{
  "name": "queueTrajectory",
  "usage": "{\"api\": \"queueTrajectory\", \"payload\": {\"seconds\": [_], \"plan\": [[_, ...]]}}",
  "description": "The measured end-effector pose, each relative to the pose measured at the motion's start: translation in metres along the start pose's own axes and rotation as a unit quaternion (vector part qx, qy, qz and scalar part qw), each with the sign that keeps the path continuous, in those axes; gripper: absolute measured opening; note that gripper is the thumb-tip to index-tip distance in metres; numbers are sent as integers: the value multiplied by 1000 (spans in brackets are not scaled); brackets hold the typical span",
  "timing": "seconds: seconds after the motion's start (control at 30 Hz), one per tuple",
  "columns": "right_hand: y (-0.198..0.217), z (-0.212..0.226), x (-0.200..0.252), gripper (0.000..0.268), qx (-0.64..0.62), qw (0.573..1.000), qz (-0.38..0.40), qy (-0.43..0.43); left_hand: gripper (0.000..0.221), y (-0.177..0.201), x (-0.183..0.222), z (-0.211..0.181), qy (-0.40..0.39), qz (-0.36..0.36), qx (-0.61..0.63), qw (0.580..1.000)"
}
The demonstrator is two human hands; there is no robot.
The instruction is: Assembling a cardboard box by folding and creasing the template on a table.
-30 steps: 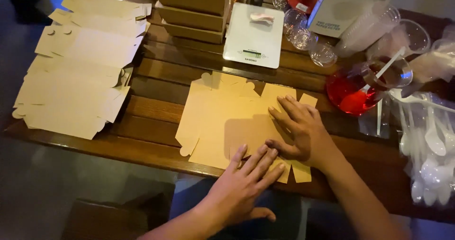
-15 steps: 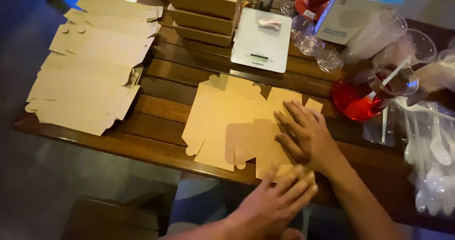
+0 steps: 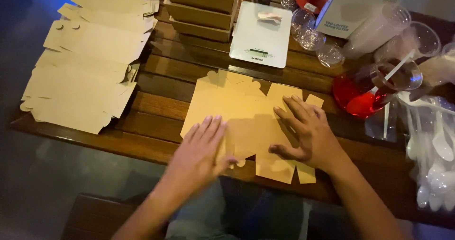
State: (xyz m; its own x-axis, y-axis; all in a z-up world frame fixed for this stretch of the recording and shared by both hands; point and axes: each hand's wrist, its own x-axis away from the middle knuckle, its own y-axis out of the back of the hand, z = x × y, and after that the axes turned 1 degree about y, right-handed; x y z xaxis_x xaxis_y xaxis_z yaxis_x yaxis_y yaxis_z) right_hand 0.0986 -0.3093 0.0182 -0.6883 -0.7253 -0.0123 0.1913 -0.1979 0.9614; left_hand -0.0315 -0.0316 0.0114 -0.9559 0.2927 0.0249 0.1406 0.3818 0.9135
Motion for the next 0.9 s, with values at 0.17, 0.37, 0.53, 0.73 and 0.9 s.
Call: {"api": "queueTrajectory", "payload": {"seconds": [0.17, 0.37, 0.53, 0.73, 0.9], "plan": [[-12, -9, 3, 91, 62, 998, -24, -4, 43, 6, -17, 44, -30, -119, 23, 992], [-12, -8, 3, 87, 62, 998, -26, -15, 46, 16, -43, 71, 18, -144, -164, 976], [-11, -7, 2, 88, 57, 998, -17, -15, 55, 17, -48, 75, 9, -156, -175, 972], [-8, -5, 2, 89, 36, 999, -9, -24, 56, 12, -63, 81, -42, -201, -187, 961], [-4, -3, 0, 89, 28, 999, -1, -25, 59, 15, -67, 84, -35, -204, -182, 961]]}}
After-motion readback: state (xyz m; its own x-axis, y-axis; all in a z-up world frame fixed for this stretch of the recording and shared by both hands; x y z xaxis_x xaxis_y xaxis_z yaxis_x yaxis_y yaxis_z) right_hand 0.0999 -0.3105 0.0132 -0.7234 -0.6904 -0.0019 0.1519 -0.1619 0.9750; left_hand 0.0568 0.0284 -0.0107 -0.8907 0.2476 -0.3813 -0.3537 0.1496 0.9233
